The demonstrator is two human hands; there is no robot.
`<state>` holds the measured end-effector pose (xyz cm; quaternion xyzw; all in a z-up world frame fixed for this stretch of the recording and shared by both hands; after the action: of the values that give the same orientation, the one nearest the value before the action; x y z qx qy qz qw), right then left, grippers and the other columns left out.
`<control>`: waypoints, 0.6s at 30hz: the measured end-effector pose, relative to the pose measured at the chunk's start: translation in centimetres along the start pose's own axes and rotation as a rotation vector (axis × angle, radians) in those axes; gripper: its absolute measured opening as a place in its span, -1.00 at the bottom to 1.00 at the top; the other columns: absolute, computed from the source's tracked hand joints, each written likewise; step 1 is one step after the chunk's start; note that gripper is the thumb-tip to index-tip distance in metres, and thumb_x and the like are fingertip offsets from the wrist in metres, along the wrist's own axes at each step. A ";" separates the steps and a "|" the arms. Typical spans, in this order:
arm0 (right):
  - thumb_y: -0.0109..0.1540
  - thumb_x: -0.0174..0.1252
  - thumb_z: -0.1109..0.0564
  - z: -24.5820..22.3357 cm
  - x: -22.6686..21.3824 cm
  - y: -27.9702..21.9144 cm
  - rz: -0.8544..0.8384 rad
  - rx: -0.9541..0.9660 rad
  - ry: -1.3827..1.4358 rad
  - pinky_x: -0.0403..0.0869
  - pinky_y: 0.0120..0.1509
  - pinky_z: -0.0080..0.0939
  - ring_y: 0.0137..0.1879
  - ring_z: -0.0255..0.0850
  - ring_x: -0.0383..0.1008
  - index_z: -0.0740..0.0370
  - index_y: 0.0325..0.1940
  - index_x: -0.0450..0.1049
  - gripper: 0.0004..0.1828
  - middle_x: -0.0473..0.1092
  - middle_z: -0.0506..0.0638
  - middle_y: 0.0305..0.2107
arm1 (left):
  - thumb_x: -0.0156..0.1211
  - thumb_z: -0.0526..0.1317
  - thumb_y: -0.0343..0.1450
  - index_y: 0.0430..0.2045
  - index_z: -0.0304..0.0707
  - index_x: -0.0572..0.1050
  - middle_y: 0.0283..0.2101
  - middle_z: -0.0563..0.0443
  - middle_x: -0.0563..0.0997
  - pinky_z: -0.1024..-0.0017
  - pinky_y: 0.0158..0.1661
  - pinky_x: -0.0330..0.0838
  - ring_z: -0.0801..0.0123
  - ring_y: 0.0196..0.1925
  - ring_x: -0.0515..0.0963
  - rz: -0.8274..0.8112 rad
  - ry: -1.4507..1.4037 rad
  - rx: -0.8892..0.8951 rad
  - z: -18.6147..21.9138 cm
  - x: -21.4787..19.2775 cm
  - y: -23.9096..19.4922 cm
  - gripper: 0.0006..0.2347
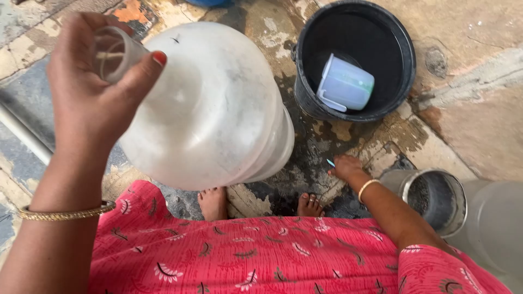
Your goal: Cleaning the neck and mouth of a large plastic water jug using a toothbrush and water.
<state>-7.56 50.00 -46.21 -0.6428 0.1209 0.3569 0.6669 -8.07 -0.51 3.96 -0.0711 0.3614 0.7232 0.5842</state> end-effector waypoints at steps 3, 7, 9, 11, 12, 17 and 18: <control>0.27 0.22 -0.18 0.5 1.6 1.5 0.057 -0.050 0.008 0.48 0.25 0.00 0.21 0.02 0.49 0.18 0.13 0.46 -0.51 0.46 0.16 0.06 | 0.42 -0.20 0.43 -0.07 -0.36 0.36 -0.03 -0.14 0.59 0.26 0.12 0.57 0.18 0.09 0.67 0.018 -0.028 -0.209 -0.5 0.7 0.5 -0.65; 0.30 0.14 0.03 0.8 1.4 2.4 0.200 -0.159 -0.014 0.49 0.16 0.06 0.13 0.09 0.50 0.17 0.09 0.46 -0.69 0.46 0.17 0.00 | 0.43 -0.15 0.45 -0.07 -0.37 0.41 -0.03 -0.21 0.63 0.23 0.07 0.54 0.11 0.07 0.69 0.003 0.105 -0.223 -1.6 2.5 0.4 -0.65; 0.35 0.05 0.05 -0.5 -1.1 0.5 0.223 -0.136 0.010 0.57 0.02 -0.01 -0.07 0.07 0.62 0.30 0.16 0.34 -0.63 0.56 0.20 -0.20 | 0.43 -0.10 0.39 -0.09 -0.38 0.44 -0.09 -0.24 0.67 0.25 0.08 0.64 0.12 0.02 0.73 0.020 0.051 -0.149 -0.3 3.0 0.6 -0.62; 0.33 0.03 0.07 -3.1 -2.8 -0.7 0.368 -0.300 -0.069 0.57 -0.03 -0.01 -0.10 0.08 0.61 0.25 0.13 0.33 -0.68 0.54 0.17 -0.20 | 0.42 -0.07 0.36 -0.08 -0.37 0.45 -0.08 -0.24 0.66 0.26 0.03 0.64 0.11 -0.01 0.72 0.014 0.075 -0.178 -0.1 4.1 0.5 -0.59; 0.32 0.01 0.09 -5.0 -4.0 -1.9 0.499 -0.449 -0.138 0.57 -0.08 0.00 -0.14 0.09 0.60 0.19 0.09 0.32 -0.73 0.52 0.15 -0.20 | 0.40 -0.04 0.33 -0.06 -0.35 0.45 -0.08 -0.25 0.66 0.27 -0.03 0.64 0.11 -0.03 0.71 -0.009 0.085 -0.205 -0.1 4.7 0.5 -0.56; 0.22 0.06 0.07 -8.5 -14.0 -11.8 0.447 -0.498 0.003 0.55 -0.07 0.08 -0.14 0.07 0.60 0.08 0.24 0.34 -0.52 0.54 0.13 -0.23 | 0.41 -0.04 0.29 -0.05 -0.37 0.46 -0.09 -0.23 0.66 0.28 -0.10 0.64 0.11 -0.09 0.72 0.018 0.065 -0.109 2.0 6.2 0.3 -0.53; 0.26 0.07 -0.01 -7.9 -15.8 -13.4 0.418 -0.428 0.091 0.56 -0.06 0.09 -0.13 0.03 0.62 0.08 0.18 0.38 -0.60 0.56 0.11 -0.24 | 0.41 -0.06 0.26 -0.07 -0.36 0.47 -0.10 -0.21 0.67 0.29 -0.12 0.63 0.13 -0.11 0.73 0.036 0.013 -0.072 2.7 6.4 0.2 -0.54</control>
<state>-8.05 38.53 -27.20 -0.7455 0.2024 0.4744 0.4222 -9.36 6.22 2.64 -0.0902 0.3401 0.7458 0.5657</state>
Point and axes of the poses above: each hand's wrist, its own y-axis towards the middle knuckle, its own x-axis out of the palm, z = x × y, the point moved 9 cm from there along y, towards the middle knuckle
